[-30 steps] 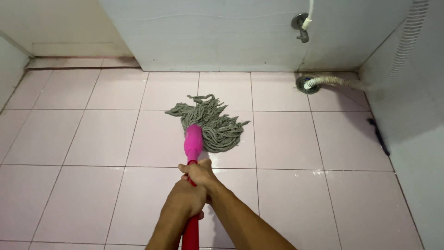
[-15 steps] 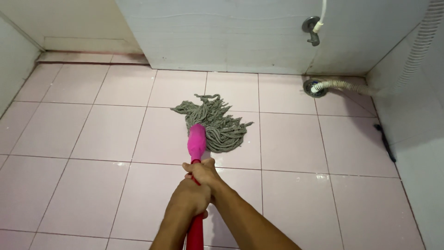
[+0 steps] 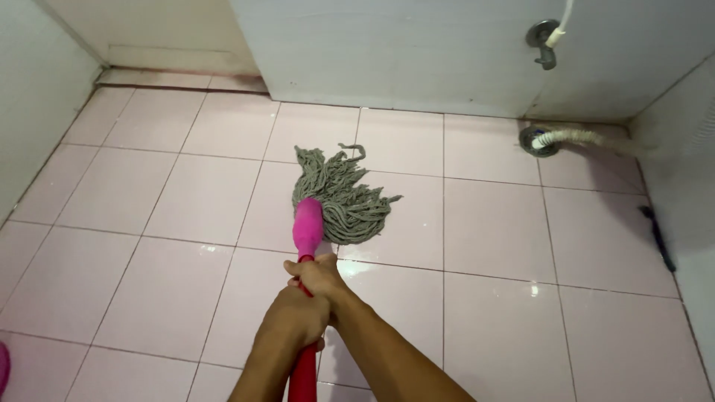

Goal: The person mops a tiled floor, moving the mop head across the surface before dipping it into a pink bucket of water. They then continue mopping the floor to clean the remaining area.

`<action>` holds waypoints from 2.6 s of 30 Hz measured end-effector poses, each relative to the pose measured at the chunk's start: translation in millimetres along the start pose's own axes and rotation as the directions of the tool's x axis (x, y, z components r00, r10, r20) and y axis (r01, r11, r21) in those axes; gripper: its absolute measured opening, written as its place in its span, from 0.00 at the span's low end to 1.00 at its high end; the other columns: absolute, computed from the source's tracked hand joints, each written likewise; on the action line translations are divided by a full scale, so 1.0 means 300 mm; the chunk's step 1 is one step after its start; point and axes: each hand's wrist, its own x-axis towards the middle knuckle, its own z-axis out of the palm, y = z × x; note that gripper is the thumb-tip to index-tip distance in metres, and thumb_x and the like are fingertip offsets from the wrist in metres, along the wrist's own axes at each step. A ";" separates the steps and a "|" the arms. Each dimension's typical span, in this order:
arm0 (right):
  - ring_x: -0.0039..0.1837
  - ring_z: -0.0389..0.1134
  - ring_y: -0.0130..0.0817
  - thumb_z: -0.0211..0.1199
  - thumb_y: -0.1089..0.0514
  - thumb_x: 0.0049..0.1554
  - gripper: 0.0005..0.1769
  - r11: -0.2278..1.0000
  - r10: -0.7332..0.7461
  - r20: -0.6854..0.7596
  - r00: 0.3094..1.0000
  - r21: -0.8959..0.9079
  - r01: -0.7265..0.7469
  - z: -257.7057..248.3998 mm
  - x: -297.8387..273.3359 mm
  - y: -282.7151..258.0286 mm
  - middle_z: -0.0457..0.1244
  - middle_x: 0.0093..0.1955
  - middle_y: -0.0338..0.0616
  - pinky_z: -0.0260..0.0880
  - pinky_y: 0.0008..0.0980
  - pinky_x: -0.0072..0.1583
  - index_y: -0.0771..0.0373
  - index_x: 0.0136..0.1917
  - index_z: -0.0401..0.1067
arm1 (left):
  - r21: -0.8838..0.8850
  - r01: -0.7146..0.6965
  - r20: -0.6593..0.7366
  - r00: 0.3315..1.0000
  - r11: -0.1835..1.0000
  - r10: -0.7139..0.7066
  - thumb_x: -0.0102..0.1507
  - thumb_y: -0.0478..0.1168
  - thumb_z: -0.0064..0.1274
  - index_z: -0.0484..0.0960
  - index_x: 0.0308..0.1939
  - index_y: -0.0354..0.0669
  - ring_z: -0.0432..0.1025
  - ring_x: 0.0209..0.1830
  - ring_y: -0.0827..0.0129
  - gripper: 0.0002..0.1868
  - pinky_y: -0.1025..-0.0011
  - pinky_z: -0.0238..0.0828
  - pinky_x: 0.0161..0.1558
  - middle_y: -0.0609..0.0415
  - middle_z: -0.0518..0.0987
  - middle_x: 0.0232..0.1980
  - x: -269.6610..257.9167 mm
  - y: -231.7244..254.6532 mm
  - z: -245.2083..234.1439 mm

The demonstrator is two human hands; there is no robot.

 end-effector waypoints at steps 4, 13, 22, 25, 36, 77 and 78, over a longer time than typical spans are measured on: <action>0.30 0.62 0.26 0.68 0.58 0.57 0.14 1.000 0.003 0.051 0.999 0.002 -0.003 0.048 -0.006 0.003 0.63 0.32 0.44 0.67 0.30 0.34 0.68 0.41 0.65 | -0.050 0.042 -0.022 0.999 0.998 -0.043 0.62 0.41 0.46 0.76 0.51 0.27 0.78 0.23 0.57 0.20 0.63 0.77 0.29 0.42 0.83 0.33 0.002 -0.029 -0.034; 0.31 0.62 0.27 0.66 0.58 0.57 0.14 0.999 0.002 0.065 0.998 -0.040 0.001 0.127 0.042 0.028 0.61 0.32 0.43 0.67 0.31 0.35 0.66 0.42 0.63 | -0.126 0.038 -0.037 0.998 0.991 -0.043 0.62 0.40 0.43 0.75 0.55 0.28 0.78 0.22 0.57 0.22 0.63 0.77 0.28 0.41 0.83 0.35 0.018 -0.072 -0.095; 0.33 0.66 0.33 0.65 0.60 0.56 0.11 0.994 -0.017 0.021 1.000 -0.109 0.019 0.145 0.039 -0.002 0.66 0.34 0.48 0.69 0.36 0.36 0.72 0.41 0.70 | -0.250 -0.006 -0.020 1.000 0.968 0.001 0.61 0.38 0.43 0.72 0.59 0.33 0.75 0.20 0.58 0.23 0.63 0.75 0.26 0.42 0.82 0.35 0.021 -0.042 -0.120; 0.33 0.67 0.33 0.66 0.60 0.56 0.12 0.991 -0.006 0.029 1.000 -0.132 0.010 0.152 0.049 -0.008 0.66 0.34 0.48 0.69 0.36 0.36 0.73 0.41 0.70 | -0.256 -0.015 -0.022 1.000 0.967 0.010 0.61 0.38 0.43 0.73 0.58 0.32 0.75 0.20 0.58 0.22 0.63 0.75 0.26 0.41 0.82 0.35 0.031 -0.036 -0.128; 0.32 0.68 0.33 0.69 0.64 0.53 0.10 0.995 -0.033 0.018 0.999 -0.094 0.034 0.115 0.231 0.015 0.68 0.34 0.51 0.69 0.33 0.35 0.75 0.40 0.72 | -0.283 -0.014 -0.045 0.999 0.959 0.001 0.62 0.40 0.43 0.76 0.56 0.29 0.75 0.20 0.59 0.22 0.63 0.75 0.26 0.40 0.83 0.35 0.130 -0.011 -0.135; 0.63 0.68 0.52 0.52 0.67 0.52 0.25 0.001 -0.622 0.554 0.553 -0.706 0.708 -0.089 0.171 -0.049 0.67 0.61 0.53 0.68 0.45 0.59 0.61 0.62 0.74 | -0.396 -0.421 -0.427 0.871 0.816 0.242 0.63 0.36 0.41 0.85 0.54 0.38 0.83 0.47 0.54 0.21 0.59 0.79 0.52 0.46 0.85 0.49 -0.006 -0.114 -0.145; 0.67 0.64 0.54 0.50 0.72 0.44 0.35 -0.231 -0.664 0.668 0.336 -0.610 0.758 -0.121 0.185 -0.023 0.63 0.67 0.56 0.66 0.47 0.60 0.64 0.66 0.71 | -0.303 -0.508 -0.432 0.827 0.806 0.359 0.63 0.33 0.38 0.83 0.57 0.40 0.85 0.49 0.56 0.22 0.62 0.81 0.53 0.51 0.85 0.52 -0.002 -0.148 -0.146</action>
